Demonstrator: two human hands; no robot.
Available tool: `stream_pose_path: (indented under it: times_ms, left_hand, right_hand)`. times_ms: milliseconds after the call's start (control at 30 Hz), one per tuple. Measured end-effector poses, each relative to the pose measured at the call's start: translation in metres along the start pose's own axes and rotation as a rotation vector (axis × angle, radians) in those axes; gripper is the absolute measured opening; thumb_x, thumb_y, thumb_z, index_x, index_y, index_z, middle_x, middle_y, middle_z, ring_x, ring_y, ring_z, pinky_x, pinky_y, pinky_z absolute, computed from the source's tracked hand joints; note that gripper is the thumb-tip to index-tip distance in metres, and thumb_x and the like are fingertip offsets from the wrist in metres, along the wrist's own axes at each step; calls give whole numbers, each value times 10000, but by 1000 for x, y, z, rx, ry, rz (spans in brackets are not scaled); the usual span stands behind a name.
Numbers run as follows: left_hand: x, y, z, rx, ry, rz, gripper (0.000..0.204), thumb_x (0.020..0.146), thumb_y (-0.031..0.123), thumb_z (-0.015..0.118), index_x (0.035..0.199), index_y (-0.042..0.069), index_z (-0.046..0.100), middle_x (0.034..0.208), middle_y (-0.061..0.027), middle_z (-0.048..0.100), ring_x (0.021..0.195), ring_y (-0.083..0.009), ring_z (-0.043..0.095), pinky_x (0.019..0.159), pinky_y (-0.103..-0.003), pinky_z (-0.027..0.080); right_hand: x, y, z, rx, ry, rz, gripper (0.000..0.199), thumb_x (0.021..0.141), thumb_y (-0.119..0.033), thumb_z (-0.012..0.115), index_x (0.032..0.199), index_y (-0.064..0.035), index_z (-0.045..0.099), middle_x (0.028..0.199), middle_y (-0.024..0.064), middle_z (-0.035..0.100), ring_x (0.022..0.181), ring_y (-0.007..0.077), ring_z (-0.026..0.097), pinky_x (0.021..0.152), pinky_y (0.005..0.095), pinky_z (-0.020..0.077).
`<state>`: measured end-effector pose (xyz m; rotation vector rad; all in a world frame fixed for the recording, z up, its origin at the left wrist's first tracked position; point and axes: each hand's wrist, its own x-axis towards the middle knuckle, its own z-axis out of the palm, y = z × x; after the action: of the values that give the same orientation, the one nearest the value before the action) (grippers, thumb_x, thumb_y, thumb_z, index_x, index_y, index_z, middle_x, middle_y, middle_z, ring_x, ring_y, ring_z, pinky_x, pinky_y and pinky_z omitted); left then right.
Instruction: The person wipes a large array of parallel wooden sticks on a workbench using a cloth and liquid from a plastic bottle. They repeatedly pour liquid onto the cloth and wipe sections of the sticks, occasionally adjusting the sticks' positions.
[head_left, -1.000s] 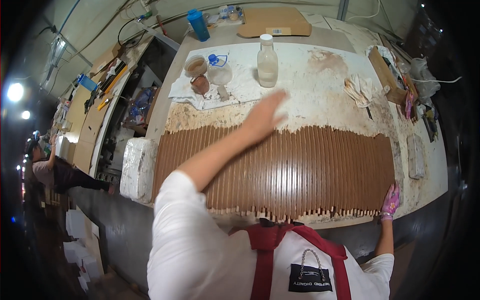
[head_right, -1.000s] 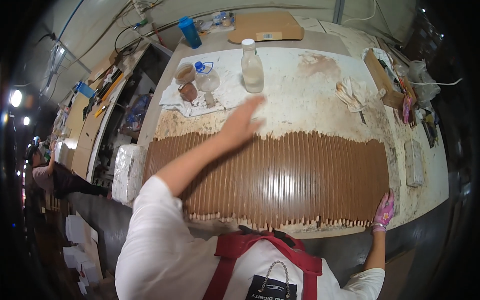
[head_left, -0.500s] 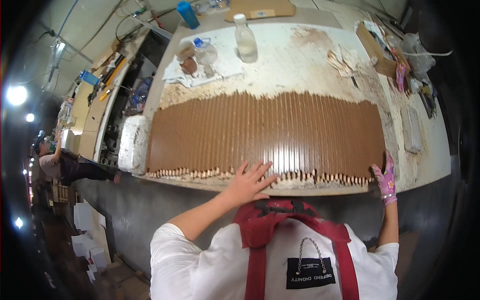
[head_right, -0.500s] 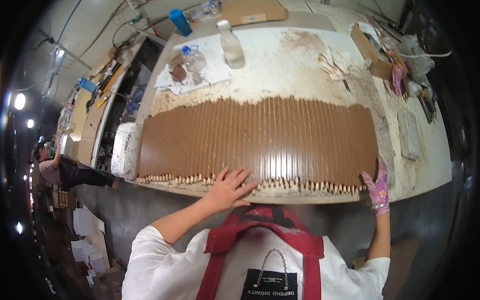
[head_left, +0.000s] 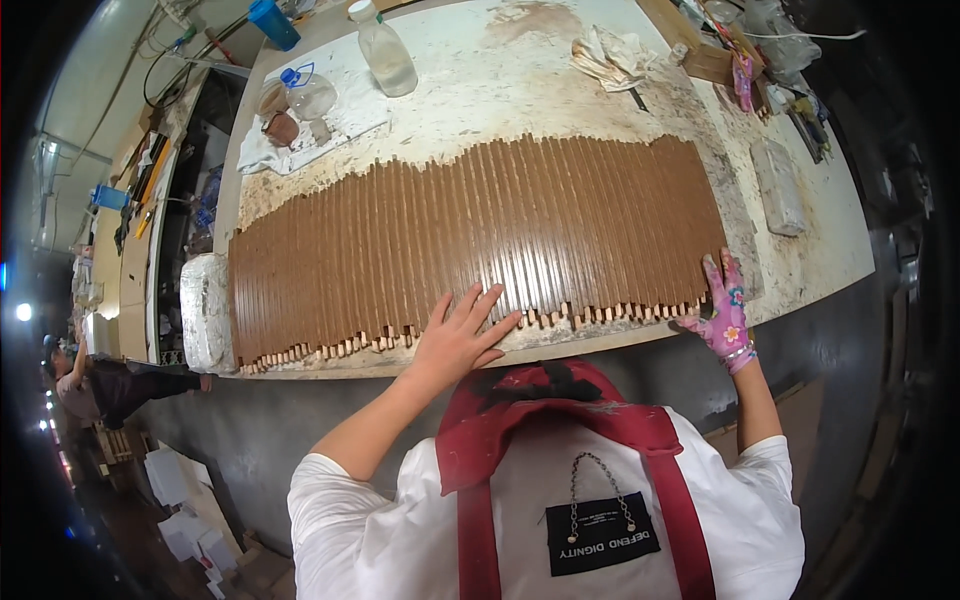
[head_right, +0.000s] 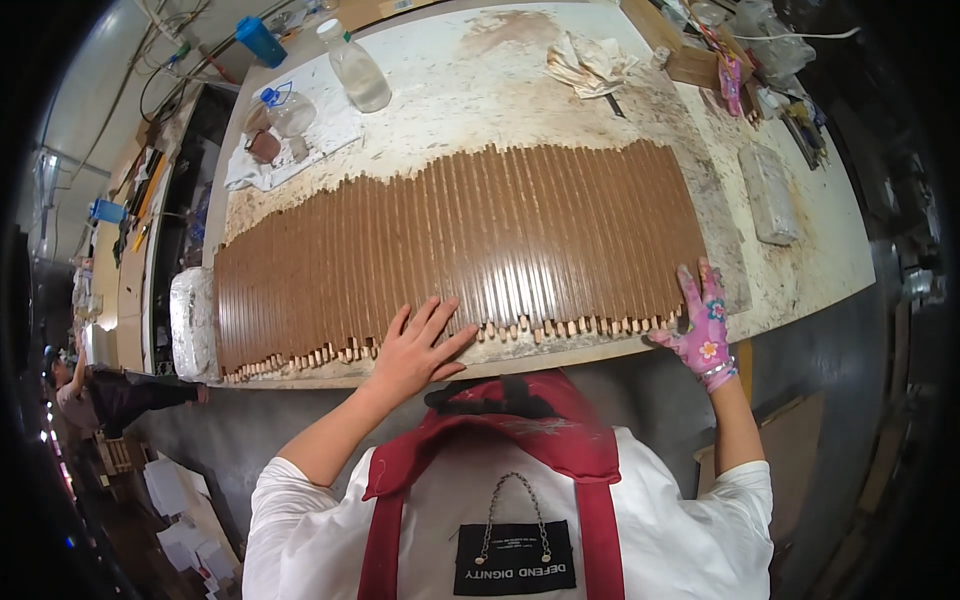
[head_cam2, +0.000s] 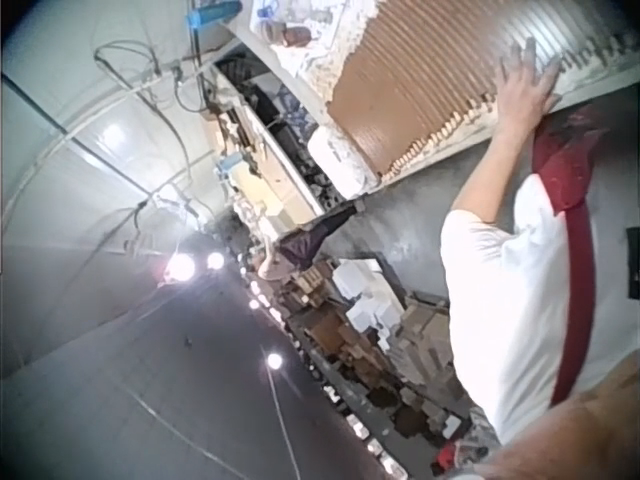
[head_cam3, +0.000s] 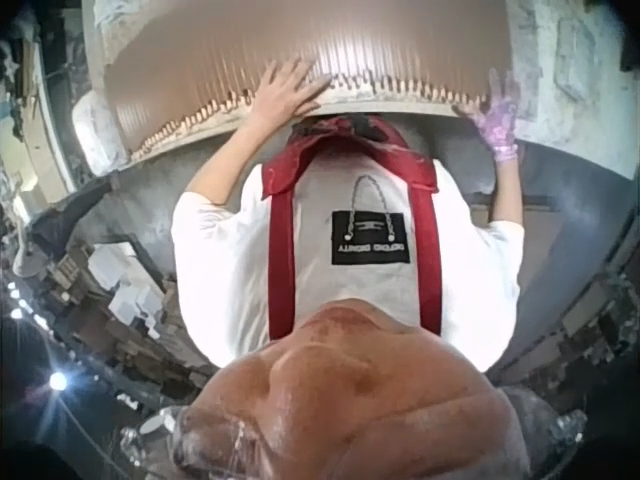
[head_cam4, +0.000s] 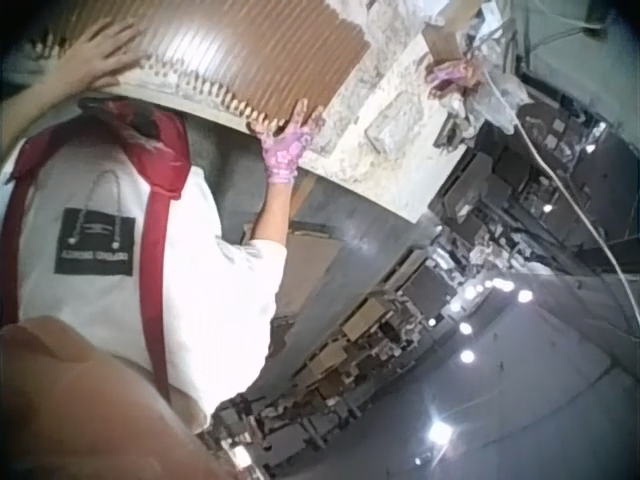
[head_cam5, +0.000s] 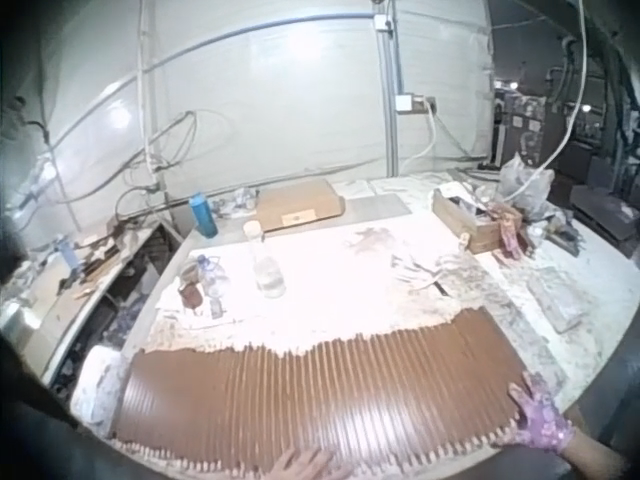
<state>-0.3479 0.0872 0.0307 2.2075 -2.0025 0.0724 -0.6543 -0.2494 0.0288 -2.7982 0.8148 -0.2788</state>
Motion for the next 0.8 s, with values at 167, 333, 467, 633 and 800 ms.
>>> stream_pose_path:
  times_ms: [167,333,467,633,800]
  left_hand:
    - [5,-9,1,-59,-26,5,601,790,359,673,1357,345,471,1451,-108,388,1288,-318,412,1009,-517,364]
    - [2,-15,3,112,-118,50,577,831,258,519,1387,388,440,1462,-93,375,1306,-352,370,1029,-542,340]
    - [8,-21,1,29,-138,49,572,826,261,521,1374,404,446,1462,-72,380,1295,-375,373,1026,-564,339]
    - [19,-27,0,125,-165,43,558,818,311,578,1352,424,459,1462,-50,378,1302,-379,362,1024,-563,345]
    - [27,-29,-1,-35,-162,-37,630,760,375,688,1350,390,470,1485,-34,338,1338,-383,323,1033,-587,330]
  right_hand:
    - [4,1,4,-36,-23,14,1034,672,-745,624,1441,-101,373,1527,203,226,1382,440,229,1118,528,222]
    - [3,2,5,-57,-63,11,1017,671,-720,642,1441,-115,364,1528,206,214,1381,468,207,1116,549,208]
    - [7,9,7,-76,-89,-34,1065,632,-771,622,1425,-103,379,1519,201,226,1353,516,219,1099,594,207]
    - [25,8,12,-76,-86,-30,1099,618,-824,571,1425,-102,385,1510,207,242,1354,525,207,1102,599,199]
    - [64,7,12,-49,-58,-34,1077,633,-817,562,1440,-129,372,1517,200,232,1370,488,205,1111,579,204]
